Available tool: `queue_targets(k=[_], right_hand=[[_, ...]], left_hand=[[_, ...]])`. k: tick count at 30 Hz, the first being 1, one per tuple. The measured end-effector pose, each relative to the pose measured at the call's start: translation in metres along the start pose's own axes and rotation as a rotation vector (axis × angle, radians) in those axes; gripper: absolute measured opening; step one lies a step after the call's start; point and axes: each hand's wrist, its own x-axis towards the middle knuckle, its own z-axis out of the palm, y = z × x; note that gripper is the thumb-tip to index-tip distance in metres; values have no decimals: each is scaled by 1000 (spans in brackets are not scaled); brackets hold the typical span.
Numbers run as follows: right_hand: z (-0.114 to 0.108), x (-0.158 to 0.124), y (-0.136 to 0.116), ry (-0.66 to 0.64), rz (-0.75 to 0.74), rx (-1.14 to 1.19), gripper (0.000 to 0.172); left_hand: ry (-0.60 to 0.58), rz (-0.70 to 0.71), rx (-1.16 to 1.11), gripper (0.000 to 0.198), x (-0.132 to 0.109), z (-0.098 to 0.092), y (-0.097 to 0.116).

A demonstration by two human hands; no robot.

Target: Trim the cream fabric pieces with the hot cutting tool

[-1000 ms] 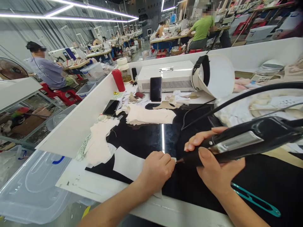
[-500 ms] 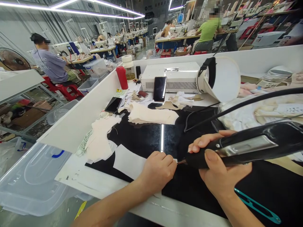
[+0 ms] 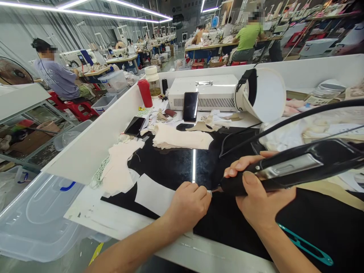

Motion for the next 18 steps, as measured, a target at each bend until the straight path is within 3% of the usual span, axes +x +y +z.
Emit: queue_targets(k=[18], right_hand=[[-1,-8,-9,-21,28,5,42]], left_hand=[[-68,-5,-27,30,-6,0,-3]])
